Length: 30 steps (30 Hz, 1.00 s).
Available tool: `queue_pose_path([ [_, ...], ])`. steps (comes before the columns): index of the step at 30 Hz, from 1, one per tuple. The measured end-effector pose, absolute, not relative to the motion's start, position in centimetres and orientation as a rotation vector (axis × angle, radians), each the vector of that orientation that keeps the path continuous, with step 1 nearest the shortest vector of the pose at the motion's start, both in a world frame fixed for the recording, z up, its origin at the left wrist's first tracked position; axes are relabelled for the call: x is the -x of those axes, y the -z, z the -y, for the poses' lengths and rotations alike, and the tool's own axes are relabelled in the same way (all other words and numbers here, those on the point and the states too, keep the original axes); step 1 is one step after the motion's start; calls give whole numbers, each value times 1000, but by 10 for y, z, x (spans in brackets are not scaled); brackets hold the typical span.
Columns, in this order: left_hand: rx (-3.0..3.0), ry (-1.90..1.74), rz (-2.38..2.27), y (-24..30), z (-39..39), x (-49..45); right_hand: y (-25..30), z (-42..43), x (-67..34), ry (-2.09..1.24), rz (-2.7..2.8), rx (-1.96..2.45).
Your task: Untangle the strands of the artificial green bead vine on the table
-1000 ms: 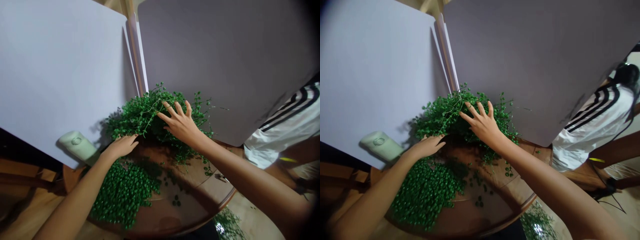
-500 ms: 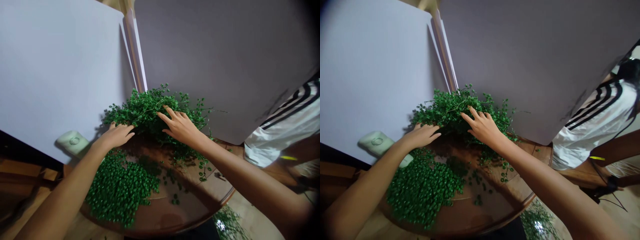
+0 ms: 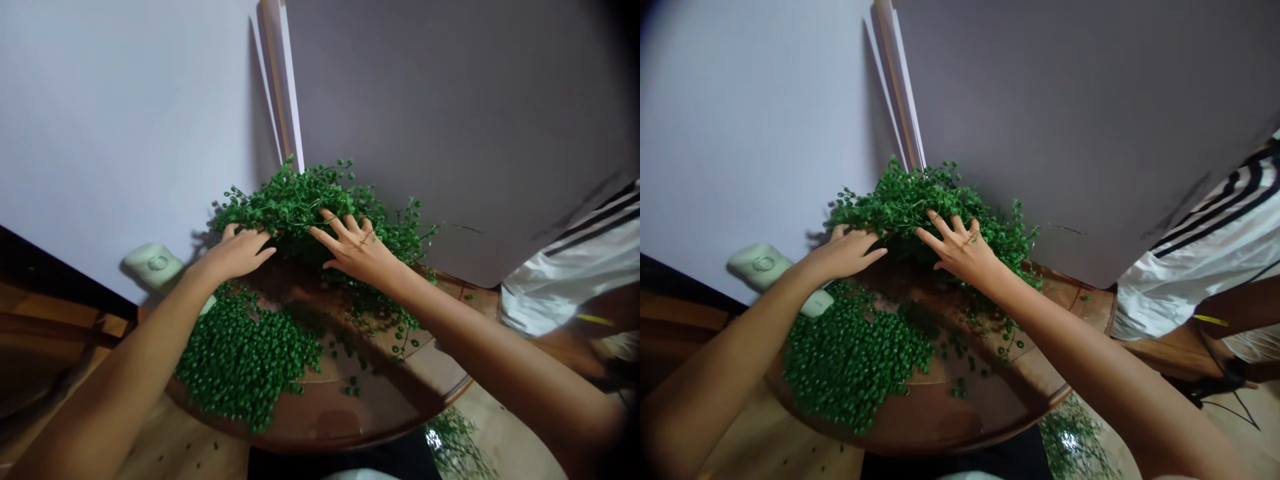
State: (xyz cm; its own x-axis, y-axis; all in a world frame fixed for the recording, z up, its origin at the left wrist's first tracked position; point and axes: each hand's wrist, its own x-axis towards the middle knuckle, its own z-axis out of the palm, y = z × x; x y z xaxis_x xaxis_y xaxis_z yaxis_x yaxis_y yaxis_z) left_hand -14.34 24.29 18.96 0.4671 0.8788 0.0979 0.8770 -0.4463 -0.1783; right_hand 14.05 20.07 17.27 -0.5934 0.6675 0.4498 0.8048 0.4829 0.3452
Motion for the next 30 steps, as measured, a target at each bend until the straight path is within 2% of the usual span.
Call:
queue_pose_path([
  [4, 2478, -5, 1520, -191, -239, 136, -182, -212, -149, 857, 2518, 1178],
  [12, 2344, 67, 1377, -194, -242, 130, -236, -240, -181, 918, 2638, 1023],
  [16, 2271, 192, 1313, -192, -244, 113, -248, -250, -195, 844, 2618, 1018],
  [21, 2213, 403, 1339, -181, -249, 100, -231, -242, -205, 716, 2539, 1094],
  [30, 2141, 433, 1501, -190, -259, 98, -194, -185, -213, 248, 2416, 1004],
])
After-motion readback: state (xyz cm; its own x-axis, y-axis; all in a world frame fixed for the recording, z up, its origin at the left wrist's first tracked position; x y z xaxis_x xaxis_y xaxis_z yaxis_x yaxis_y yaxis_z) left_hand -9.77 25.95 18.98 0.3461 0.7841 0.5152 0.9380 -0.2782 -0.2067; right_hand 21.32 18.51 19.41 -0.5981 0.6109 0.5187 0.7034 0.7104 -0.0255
